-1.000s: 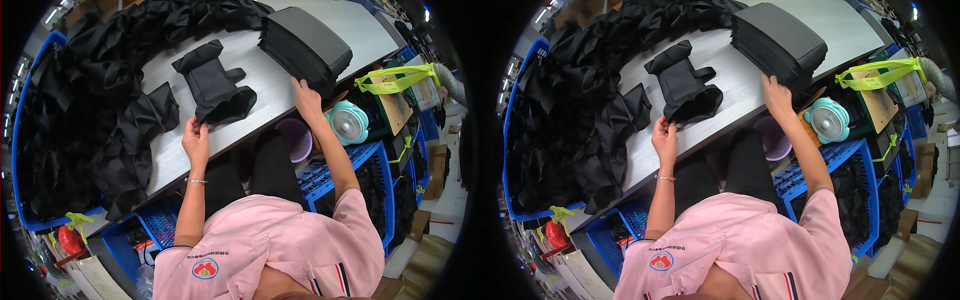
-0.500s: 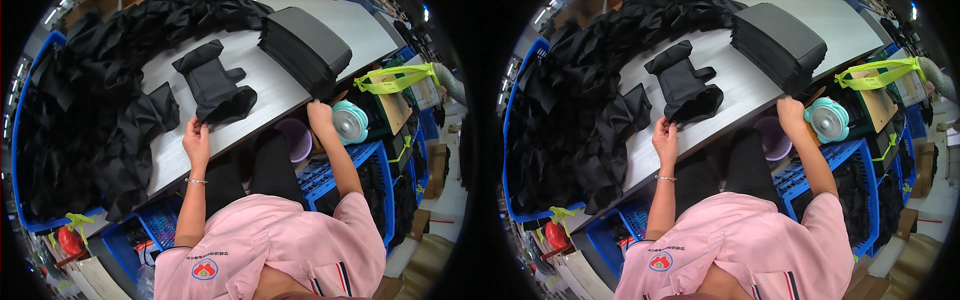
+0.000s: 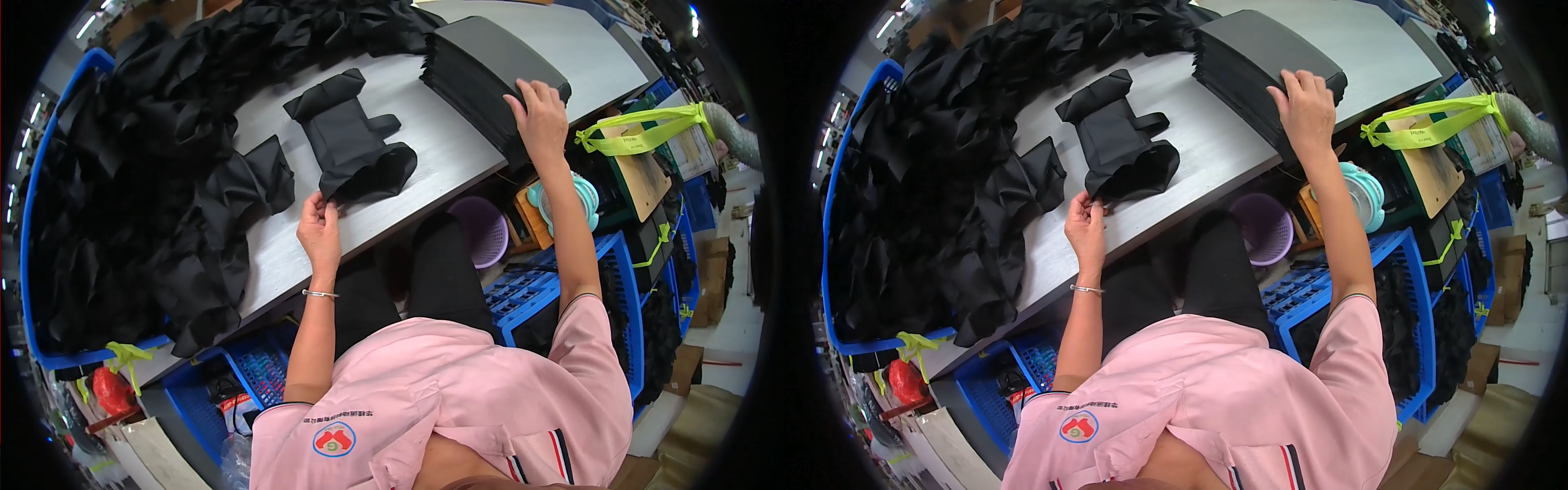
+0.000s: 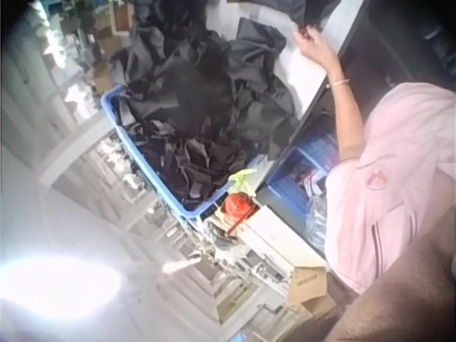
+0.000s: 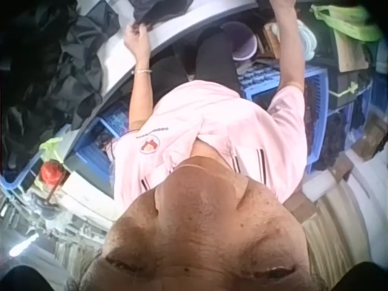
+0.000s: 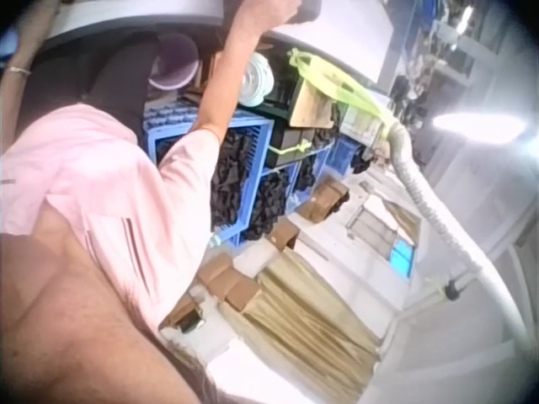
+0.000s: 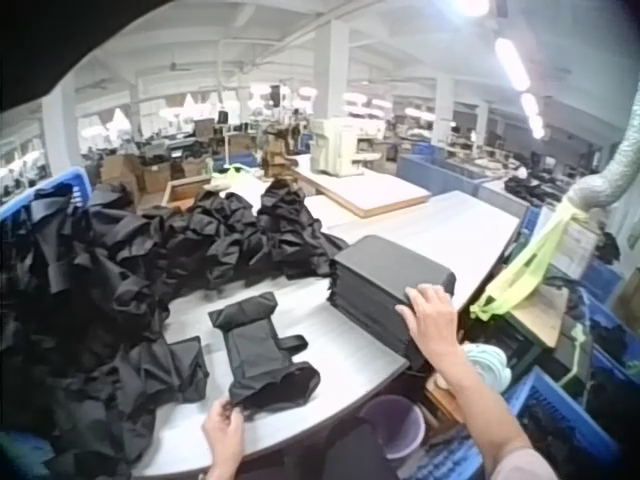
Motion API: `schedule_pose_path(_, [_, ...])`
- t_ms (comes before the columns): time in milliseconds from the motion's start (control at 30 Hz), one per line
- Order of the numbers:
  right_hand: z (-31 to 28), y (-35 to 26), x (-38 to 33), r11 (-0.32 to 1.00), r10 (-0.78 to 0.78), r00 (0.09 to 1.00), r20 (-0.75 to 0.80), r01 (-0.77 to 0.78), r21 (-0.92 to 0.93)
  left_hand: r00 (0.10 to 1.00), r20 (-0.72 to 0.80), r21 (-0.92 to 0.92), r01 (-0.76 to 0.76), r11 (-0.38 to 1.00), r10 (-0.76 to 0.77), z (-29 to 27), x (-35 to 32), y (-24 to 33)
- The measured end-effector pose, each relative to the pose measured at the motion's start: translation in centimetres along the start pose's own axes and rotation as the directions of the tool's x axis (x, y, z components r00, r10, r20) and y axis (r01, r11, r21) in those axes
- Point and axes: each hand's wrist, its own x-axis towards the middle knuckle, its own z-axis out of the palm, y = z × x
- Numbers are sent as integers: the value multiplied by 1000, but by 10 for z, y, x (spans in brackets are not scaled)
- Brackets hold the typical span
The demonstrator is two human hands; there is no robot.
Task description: Inspecting and sorting black fabric components at a garment workstation.
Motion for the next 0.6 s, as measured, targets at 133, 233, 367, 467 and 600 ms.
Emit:
schedule_pose_path(133, [3,9,12,972,168,955,246,-201,119,1000,-7,-100,-27,995,26,-2,-5,10])
schedule_pose_path(233, [-8,7,19,938,200,926,319,-275,210,998,-59,-161,1,987,-11,-4,-17,21])
schedule_pose_path(367, [-55,-43,-1,997,-18,993,118,9,75,930,-188,93,-304,948,317,2,-50,34])
schedule_pose_path(467, [-93,-101,-52,987,-158,935,317,161,17,964,233,-33,-124,992,128,19,-88,42])
schedule_pose_path(600, [-125,-152,-119,925,-105,818,566,-129,357,676,726,-306,482,821,-127,61,-113,8])
